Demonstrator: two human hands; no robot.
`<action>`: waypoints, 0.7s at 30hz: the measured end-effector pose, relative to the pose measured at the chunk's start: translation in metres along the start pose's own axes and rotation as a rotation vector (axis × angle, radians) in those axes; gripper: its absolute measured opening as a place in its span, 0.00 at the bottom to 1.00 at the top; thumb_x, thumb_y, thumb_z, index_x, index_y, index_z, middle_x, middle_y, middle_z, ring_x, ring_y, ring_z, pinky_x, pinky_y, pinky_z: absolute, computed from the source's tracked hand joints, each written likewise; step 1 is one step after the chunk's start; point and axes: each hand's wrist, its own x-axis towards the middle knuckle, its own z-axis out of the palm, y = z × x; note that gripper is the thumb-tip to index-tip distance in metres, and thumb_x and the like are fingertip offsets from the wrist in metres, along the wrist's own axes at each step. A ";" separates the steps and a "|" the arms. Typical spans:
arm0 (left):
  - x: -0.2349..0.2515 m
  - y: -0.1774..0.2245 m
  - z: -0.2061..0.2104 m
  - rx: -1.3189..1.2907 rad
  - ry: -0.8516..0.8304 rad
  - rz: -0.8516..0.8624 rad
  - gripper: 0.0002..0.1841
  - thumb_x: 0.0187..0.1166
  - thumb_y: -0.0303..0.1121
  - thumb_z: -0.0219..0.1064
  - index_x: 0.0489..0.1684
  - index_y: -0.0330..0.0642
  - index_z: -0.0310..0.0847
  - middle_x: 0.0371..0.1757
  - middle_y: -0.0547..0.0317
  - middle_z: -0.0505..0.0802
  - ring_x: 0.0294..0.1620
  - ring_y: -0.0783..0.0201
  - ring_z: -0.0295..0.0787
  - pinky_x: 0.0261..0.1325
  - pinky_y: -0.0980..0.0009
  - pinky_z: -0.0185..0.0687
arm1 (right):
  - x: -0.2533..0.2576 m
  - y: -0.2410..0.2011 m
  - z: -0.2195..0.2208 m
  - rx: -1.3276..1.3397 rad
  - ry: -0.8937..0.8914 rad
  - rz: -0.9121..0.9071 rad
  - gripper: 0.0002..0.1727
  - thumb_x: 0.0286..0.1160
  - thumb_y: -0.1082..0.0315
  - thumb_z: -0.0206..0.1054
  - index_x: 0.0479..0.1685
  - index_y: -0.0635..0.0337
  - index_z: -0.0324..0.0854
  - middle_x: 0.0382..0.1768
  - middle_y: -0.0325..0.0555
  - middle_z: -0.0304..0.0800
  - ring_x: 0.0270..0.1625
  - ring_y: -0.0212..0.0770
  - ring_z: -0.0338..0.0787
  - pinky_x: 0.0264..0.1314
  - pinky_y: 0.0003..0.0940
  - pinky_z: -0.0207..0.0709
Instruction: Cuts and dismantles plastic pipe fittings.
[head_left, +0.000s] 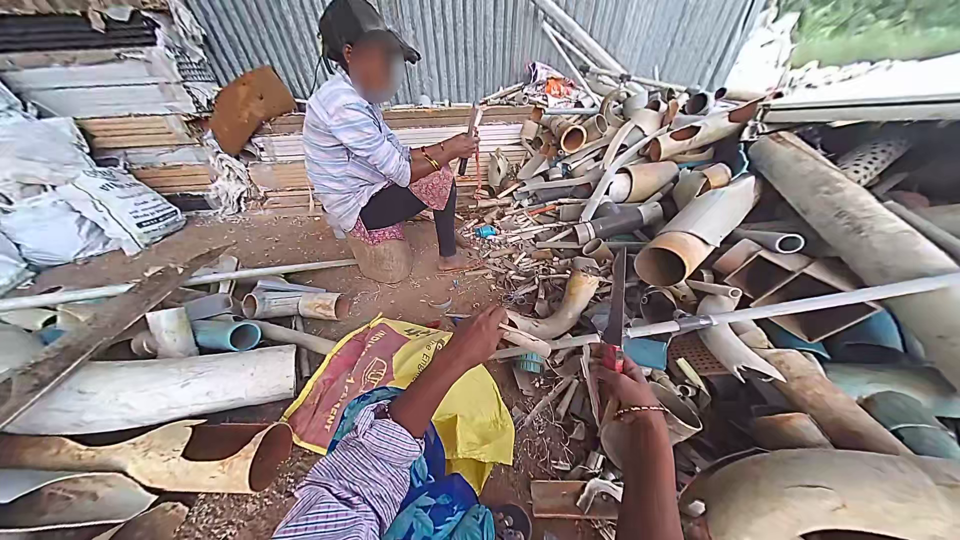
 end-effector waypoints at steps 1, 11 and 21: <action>0.001 -0.001 0.001 -0.010 0.001 -0.018 0.17 0.91 0.32 0.56 0.66 0.27 0.77 0.67 0.33 0.85 0.67 0.38 0.85 0.71 0.44 0.77 | 0.002 0.001 -0.002 -0.148 -0.010 -0.011 0.20 0.73 0.84 0.64 0.65 0.71 0.76 0.41 0.45 0.86 0.35 0.26 0.83 0.41 0.25 0.78; 0.001 -0.008 0.009 -0.142 0.443 0.043 0.14 0.85 0.30 0.65 0.56 0.26 0.87 0.58 0.33 0.91 0.58 0.39 0.91 0.64 0.47 0.84 | -0.032 0.004 0.113 0.101 0.261 -0.456 0.22 0.80 0.70 0.60 0.64 0.83 0.72 0.31 0.44 0.86 0.28 0.24 0.87 0.36 0.22 0.84; -0.006 -0.024 0.007 -0.173 0.745 0.048 0.13 0.81 0.32 0.69 0.46 0.27 0.91 0.41 0.38 0.95 0.38 0.46 0.94 0.49 0.52 0.88 | -0.058 0.016 0.158 0.223 0.150 -0.488 0.21 0.80 0.69 0.60 0.62 0.82 0.68 0.25 0.30 0.81 0.22 0.14 0.80 0.30 0.13 0.79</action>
